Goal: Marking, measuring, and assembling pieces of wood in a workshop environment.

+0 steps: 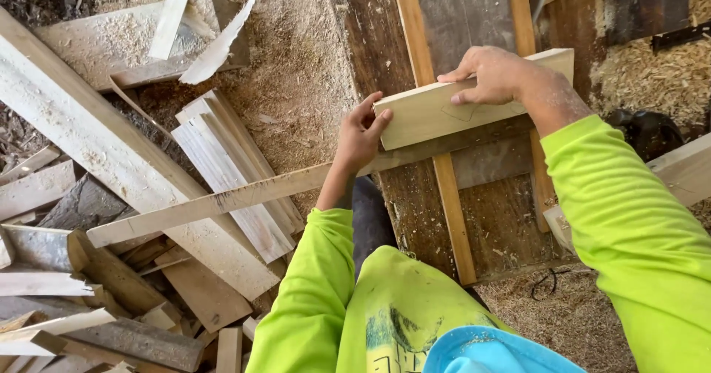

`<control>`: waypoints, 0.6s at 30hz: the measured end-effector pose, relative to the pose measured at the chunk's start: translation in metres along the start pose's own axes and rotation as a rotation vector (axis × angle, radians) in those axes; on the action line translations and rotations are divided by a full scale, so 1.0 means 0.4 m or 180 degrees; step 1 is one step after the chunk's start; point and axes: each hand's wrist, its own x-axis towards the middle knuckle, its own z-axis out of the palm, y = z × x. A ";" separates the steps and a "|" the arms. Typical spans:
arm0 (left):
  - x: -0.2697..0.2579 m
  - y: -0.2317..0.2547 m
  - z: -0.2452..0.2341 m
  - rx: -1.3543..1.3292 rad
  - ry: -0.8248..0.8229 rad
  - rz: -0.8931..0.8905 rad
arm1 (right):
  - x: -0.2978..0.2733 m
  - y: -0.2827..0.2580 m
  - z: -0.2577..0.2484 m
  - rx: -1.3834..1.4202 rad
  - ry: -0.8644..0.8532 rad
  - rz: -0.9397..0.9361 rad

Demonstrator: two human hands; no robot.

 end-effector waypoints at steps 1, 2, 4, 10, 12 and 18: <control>0.007 -0.008 0.002 0.0027 -0.0016 -0.0068 | -0.007 0.004 0.011 -0.0064 0.0391 -0.0214; 0.011 -0.015 0.003 0.0055 -0.0031 -0.0142 | -0.016 0.006 0.023 -0.0125 0.0777 -0.0430; 0.016 -0.032 0.001 0.0032 -0.0041 -0.0200 | -0.031 0.008 0.050 -0.0080 0.0988 -0.0548; 0.022 -0.055 -0.025 -0.0123 -0.0100 -0.0263 | -0.039 -0.013 0.074 0.0032 0.1368 -0.0859; 0.020 -0.058 -0.031 -0.0167 -0.0092 -0.0253 | -0.036 -0.013 0.079 0.0051 0.1394 -0.0935; 0.025 -0.053 -0.035 -0.0122 -0.0158 -0.0350 | -0.060 0.028 0.115 -0.0376 0.1483 -0.1029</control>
